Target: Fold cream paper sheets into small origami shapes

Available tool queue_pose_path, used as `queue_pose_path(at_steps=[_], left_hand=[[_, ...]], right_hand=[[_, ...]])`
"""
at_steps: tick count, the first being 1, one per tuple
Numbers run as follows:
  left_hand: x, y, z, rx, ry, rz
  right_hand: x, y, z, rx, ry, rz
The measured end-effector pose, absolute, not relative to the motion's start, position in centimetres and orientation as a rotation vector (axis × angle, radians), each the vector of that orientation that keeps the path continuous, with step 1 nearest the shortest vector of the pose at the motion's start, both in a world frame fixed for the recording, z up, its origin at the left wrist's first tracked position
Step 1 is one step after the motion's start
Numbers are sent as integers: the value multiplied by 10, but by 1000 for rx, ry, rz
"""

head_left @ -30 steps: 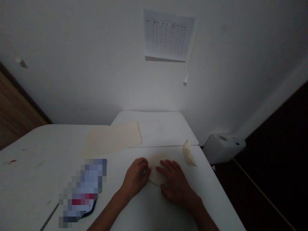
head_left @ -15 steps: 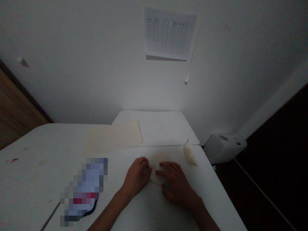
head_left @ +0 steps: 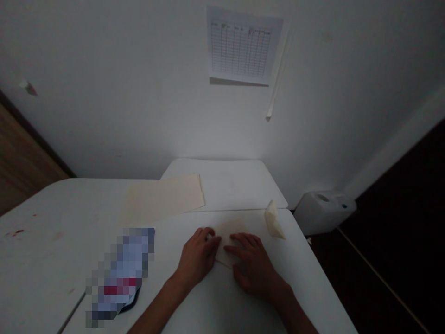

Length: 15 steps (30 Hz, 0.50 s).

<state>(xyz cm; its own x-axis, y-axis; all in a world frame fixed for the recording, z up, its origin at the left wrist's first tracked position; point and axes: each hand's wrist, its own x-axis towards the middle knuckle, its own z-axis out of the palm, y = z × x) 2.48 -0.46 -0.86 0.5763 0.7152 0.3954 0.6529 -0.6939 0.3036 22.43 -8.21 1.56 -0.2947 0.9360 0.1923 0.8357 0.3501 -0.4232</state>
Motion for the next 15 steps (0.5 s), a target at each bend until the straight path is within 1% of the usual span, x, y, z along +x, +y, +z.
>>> queue_pose_path(at_steps=[6, 11, 15], left_hand=[[25, -4, -9, 2769, 1087, 741], [27, -3, -8, 2763, 1116, 696], [27, -4, -6, 2713, 1088, 744]], right_hand=[[225, -83, 19, -1588, -2237, 357], [222, -85, 18, -1593, -2205, 354], [219, -86, 17, -1624, -2181, 345]])
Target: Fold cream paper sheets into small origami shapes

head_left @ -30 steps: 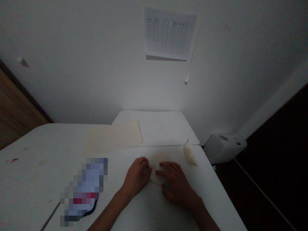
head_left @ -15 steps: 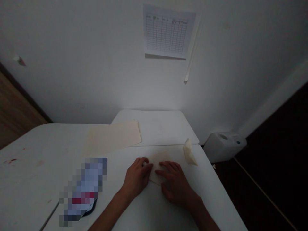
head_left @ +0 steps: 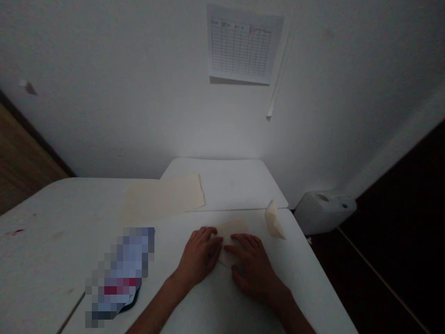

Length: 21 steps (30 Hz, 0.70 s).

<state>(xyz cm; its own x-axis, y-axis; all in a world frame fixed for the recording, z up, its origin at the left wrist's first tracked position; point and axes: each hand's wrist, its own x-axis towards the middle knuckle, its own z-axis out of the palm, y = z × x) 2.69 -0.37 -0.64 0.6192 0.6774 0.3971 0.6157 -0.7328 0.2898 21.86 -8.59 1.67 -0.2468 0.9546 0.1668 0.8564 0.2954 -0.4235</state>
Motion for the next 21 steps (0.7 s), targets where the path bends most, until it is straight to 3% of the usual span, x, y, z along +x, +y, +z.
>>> queue_pose_path(at_steps=[21], left_hand=[[25, -8, -1, 2688, 1093, 661]], right_hand=[[220, -89, 15, -1603, -2152, 367]])
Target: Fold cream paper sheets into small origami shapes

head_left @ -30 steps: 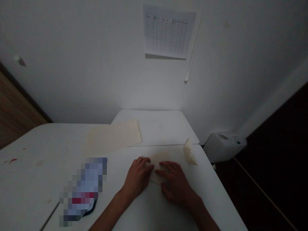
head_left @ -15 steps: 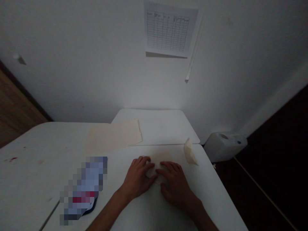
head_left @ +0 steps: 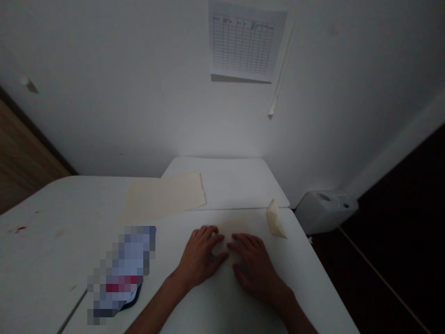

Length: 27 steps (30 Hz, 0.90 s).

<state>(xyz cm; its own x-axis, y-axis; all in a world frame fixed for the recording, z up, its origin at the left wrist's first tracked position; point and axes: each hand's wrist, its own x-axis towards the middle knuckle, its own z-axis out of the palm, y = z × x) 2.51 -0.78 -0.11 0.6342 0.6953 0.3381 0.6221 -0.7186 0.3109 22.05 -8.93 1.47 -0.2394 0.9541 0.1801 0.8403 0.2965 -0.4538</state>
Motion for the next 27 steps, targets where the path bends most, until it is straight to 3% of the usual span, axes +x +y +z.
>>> queue_pose_path(at_steps=[27], left_hand=[[25, -9, -3, 2688, 1106, 691]], right_hand=[[219, -88, 12, -1576, -2124, 327]])
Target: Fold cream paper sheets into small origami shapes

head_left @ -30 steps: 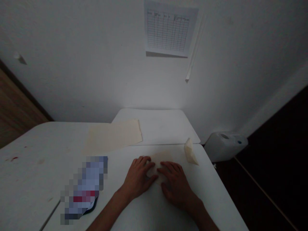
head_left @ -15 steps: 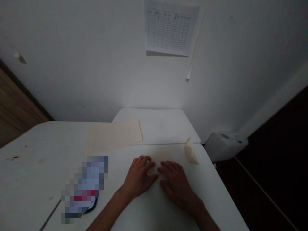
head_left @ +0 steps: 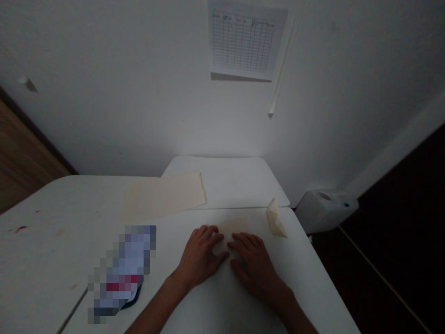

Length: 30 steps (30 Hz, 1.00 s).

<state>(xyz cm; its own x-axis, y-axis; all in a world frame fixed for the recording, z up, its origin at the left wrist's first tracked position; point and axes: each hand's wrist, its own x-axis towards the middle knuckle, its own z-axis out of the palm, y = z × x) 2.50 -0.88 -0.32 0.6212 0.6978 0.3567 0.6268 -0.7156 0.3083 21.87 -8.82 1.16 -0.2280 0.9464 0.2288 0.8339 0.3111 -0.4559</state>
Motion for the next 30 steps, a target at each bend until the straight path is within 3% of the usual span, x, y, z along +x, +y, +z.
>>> queue_pose_path(at_steps=[30], left_hand=[[25, -9, -2, 2712, 1094, 698]], right_hand=[[216, -89, 11, -1627, -2163, 268]])
